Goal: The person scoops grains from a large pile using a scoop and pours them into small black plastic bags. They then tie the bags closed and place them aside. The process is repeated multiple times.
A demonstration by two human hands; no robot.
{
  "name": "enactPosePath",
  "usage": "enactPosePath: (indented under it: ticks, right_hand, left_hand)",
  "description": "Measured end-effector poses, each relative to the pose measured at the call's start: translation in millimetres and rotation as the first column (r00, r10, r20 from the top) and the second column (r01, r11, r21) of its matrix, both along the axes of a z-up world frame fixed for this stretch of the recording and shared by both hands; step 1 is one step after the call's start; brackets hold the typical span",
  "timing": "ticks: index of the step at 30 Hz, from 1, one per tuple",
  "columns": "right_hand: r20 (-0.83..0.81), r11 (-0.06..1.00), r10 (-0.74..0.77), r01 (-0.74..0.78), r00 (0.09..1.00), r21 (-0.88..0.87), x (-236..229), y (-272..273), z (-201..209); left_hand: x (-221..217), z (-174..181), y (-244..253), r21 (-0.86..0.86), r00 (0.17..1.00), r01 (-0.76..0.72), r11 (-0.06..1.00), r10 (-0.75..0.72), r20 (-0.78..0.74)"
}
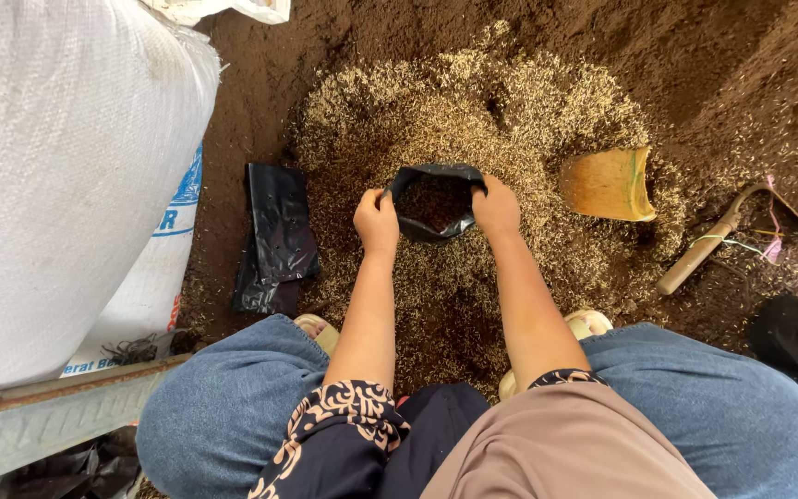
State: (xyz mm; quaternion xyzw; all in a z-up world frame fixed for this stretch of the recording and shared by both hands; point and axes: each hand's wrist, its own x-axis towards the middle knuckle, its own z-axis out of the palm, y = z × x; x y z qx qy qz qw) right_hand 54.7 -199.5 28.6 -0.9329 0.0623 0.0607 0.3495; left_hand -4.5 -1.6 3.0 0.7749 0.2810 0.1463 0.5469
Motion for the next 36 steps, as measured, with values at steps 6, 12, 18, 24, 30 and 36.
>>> enactPosePath:
  ticks: [6,12,18,24,30,36]
  right_hand:
    - [-0.063,0.999,0.034,-0.034,0.997,-0.005,6,-2,-1]
    - [-0.155,0.821,-0.254,0.297,0.955,0.487,26,-45,-30]
    - [-0.217,0.048,-0.958,0.850,0.188,0.525,55,-177,-78]
    - [0.373,0.462,-0.769,0.854,0.520,-0.238,86,-271,-108]
    - [-0.377,0.778,-0.516,0.236,0.769,-0.583,128,-307,-109]
    - [-0.394,0.756,-0.362,0.019,0.845,-0.654,145,-293,-95]
  left_hand:
    - [17,-9,14,0.034,0.996,0.035,0.999,-0.037,0.075]
    - [15,-33,27,-0.308,0.992,-0.118,0.944,0.098,-0.081]
    - [15,-78,40,-0.649,0.917,-0.360,0.670,0.381,-0.115]
    - [28,-119,47,-0.617,0.887,-0.419,0.666,0.447,-0.120]
    - [63,-143,64,-0.321,0.907,-0.386,0.865,0.419,0.038]
    - [130,-176,88,-0.098,0.970,-0.229,0.968,0.219,-0.109]
